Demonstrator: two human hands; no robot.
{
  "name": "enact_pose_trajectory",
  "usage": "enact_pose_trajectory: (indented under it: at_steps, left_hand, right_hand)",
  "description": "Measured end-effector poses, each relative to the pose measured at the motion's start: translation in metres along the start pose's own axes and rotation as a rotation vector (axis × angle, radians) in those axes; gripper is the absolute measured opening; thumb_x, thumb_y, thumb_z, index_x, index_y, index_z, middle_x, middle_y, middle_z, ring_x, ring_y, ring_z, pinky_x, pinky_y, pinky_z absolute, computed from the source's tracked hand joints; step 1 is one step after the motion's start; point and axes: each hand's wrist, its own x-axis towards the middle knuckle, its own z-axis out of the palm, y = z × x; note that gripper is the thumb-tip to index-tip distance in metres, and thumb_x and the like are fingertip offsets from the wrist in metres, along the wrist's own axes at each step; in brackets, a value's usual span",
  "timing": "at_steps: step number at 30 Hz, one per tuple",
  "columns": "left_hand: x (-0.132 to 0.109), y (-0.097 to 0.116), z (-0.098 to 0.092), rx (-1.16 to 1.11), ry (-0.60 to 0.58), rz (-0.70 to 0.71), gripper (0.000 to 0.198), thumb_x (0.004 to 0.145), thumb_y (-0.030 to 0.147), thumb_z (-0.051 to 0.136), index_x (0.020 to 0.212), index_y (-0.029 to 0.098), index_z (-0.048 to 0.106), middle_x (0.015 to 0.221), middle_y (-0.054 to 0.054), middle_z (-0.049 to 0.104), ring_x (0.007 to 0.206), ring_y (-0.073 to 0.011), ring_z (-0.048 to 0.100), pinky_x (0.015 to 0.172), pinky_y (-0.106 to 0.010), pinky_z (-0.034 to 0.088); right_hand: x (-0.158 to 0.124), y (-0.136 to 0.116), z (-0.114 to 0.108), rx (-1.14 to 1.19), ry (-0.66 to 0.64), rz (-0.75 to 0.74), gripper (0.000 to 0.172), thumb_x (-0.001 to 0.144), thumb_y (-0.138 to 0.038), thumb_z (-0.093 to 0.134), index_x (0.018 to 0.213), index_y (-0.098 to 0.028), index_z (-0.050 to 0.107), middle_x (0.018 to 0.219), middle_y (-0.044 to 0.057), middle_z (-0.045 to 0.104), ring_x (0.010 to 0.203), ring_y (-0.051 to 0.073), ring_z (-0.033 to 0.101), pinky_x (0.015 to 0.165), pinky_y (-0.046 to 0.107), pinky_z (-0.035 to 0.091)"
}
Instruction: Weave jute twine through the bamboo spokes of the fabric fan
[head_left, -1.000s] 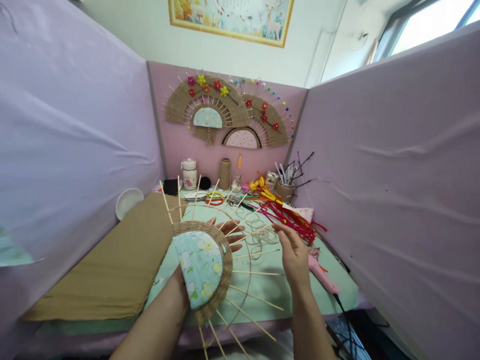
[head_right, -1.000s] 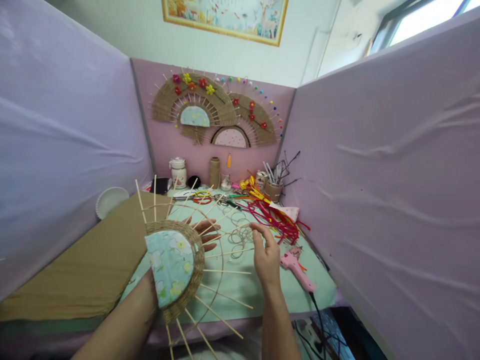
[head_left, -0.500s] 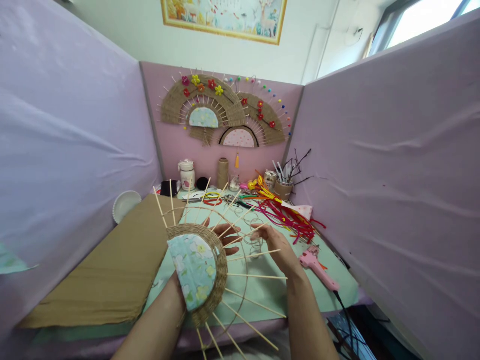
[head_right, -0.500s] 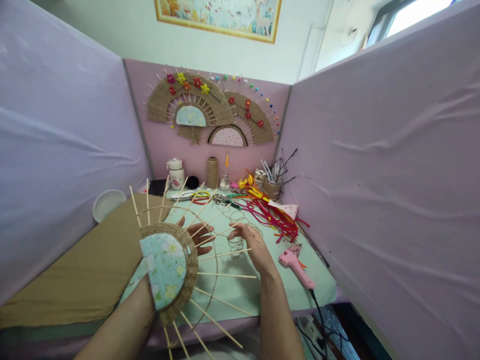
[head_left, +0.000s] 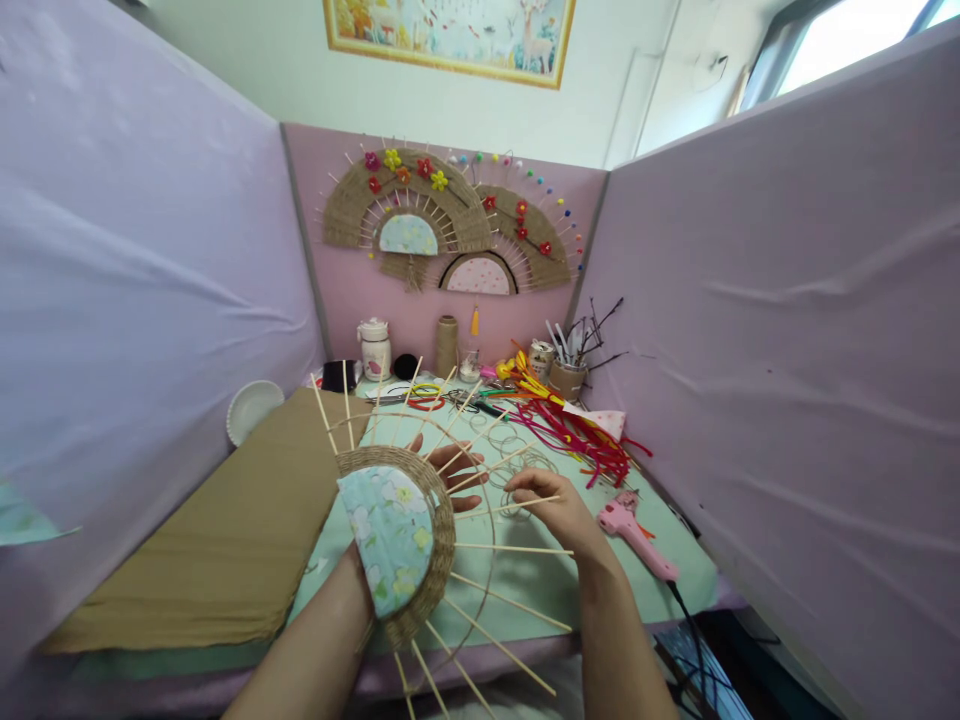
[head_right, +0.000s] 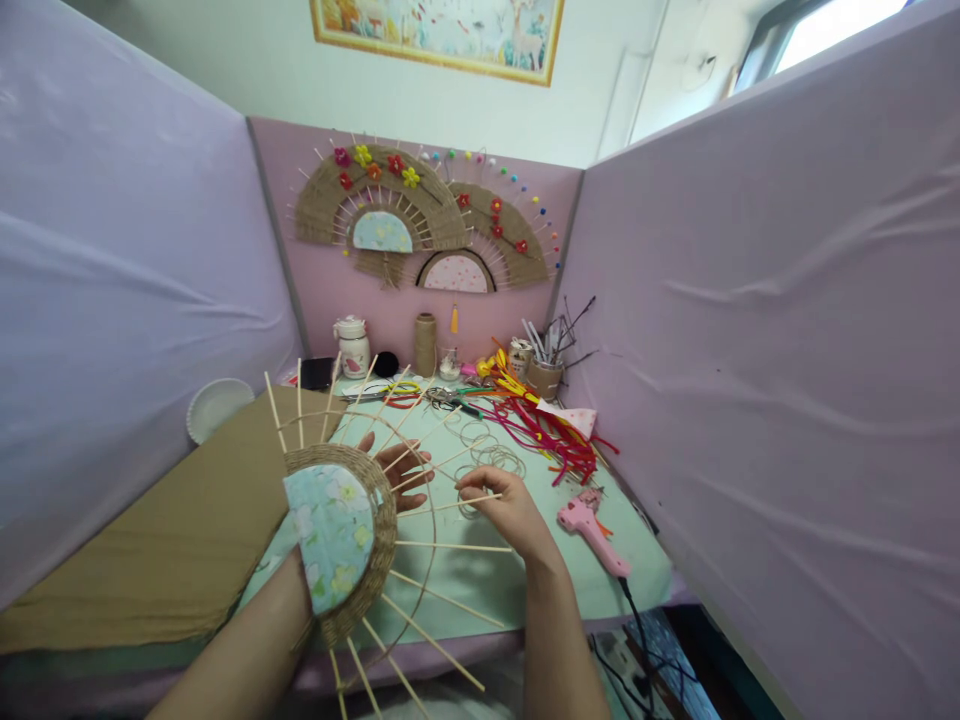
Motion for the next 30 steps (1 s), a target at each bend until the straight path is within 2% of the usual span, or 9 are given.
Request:
enact_pose_trajectory:
  at_steps: [3,7,9,11,14,17,21,25,30]
  left_hand:
    - [0.003,0.001,-0.001,-0.050,-0.015,-0.056,0.050,0.093,0.046,0.033,0.113,0.014,0.065,0.116,-0.011,0.067,0.114,-0.0298,0.057,0.095,-0.045,0.043]
    - [0.005,-0.001,-0.001,-0.061,-0.027,-0.073,0.049,0.093,0.045,0.036,0.116,0.011,0.063,0.118,-0.012,0.066,0.115,-0.0282,0.057,0.098,-0.044,0.041]
    - [0.006,-0.002,-0.002,-0.057,-0.031,-0.070,0.049,0.093,0.044,0.037,0.118,0.010,0.062,0.121,-0.014,0.064,0.115,-0.0274,0.057,0.099,-0.042,0.041]
    - [0.006,-0.003,-0.003,-0.053,-0.030,-0.070,0.048,0.093,0.043,0.038,0.119,0.010,0.061,0.123,-0.014,0.063,0.116,-0.0274,0.056,0.100,-0.042,0.041]
    - [0.007,-0.004,-0.004,-0.037,-0.026,-0.091,0.047,0.093,0.042,0.036,0.120,0.011,0.060,0.123,-0.014,0.063,0.119,-0.0279,0.054,0.101,-0.042,0.039]
    - [0.006,-0.005,-0.004,-0.035,-0.017,-0.073,0.047,0.093,0.041,0.035,0.120,0.011,0.060,0.123,-0.014,0.063,0.121,-0.0279,0.052,0.102,-0.042,0.038]
    - [0.006,-0.007,-0.005,-0.043,-0.024,-0.022,0.050,0.093,0.043,0.037,0.121,0.009,0.059,0.124,-0.016,0.062,0.120,-0.0291,0.053,0.104,-0.045,0.035]
    - [0.007,-0.007,-0.008,-0.031,-0.017,-0.032,0.049,0.092,0.044,0.038,0.122,0.010,0.059,0.124,-0.017,0.061,0.118,-0.0282,0.055,0.104,-0.045,0.034]
    - [0.008,-0.008,-0.015,-0.017,-0.041,-0.036,0.049,0.094,0.043,0.034,0.125,0.013,0.056,0.127,-0.015,0.059,0.122,-0.0271,0.051,0.107,-0.045,0.030]
  right_hand:
    - [-0.001,0.003,-0.001,-0.064,0.068,-0.047,0.020,0.078,-0.035,0.063,0.088,-0.019,0.068,0.082,0.003,0.066,0.077,0.018,0.060,0.071,0.030,0.047]
    - [-0.012,0.002,-0.017,-0.273,0.342,-0.132,0.027,0.081,-0.041,0.059,0.093,-0.017,0.065,0.093,0.008,0.066,0.087,0.022,0.061,0.081,0.037,0.047]
    - [-0.024,0.002,-0.032,-0.411,0.427,-0.140,0.029,0.082,-0.043,0.057,0.094,-0.017,0.064,0.095,0.010,0.066,0.087,0.023,0.060,0.082,0.039,0.047]
    - [-0.039,0.006,-0.050,-0.559,0.464,-0.091,0.032,0.082,-0.044,0.054,0.096,-0.017,0.064,0.096,0.010,0.065,0.088,0.023,0.060,0.082,0.039,0.047]
    - [-0.061,0.021,-0.078,-0.792,0.507,0.064,0.039,0.080,-0.046,0.051,0.101,-0.016,0.064,0.100,0.013,0.063,0.095,0.028,0.060,0.085,0.042,0.046]
    - [-0.078,0.038,-0.100,-1.022,0.517,0.253,0.050,0.078,-0.049,0.050,0.110,-0.013,0.062,0.108,0.019,0.061,0.102,0.033,0.058,0.088,0.044,0.044]
    - [-0.089,0.052,-0.111,-1.212,0.379,0.433,0.055,0.078,-0.051,0.052,0.111,-0.008,0.062,0.105,0.022,0.063,0.101,0.035,0.060,0.086,0.042,0.044]
    - [-0.088,0.061,-0.109,-1.246,0.271,0.485,0.052,0.078,-0.050,0.053,0.108,-0.008,0.061,0.095,0.019,0.065,0.093,0.033,0.062,0.080,0.038,0.044]
    - [-0.083,0.068,-0.107,-1.188,0.304,0.508,0.051,0.080,-0.050,0.049,0.107,-0.009,0.061,0.093,0.018,0.065,0.093,0.032,0.061,0.077,0.036,0.044]
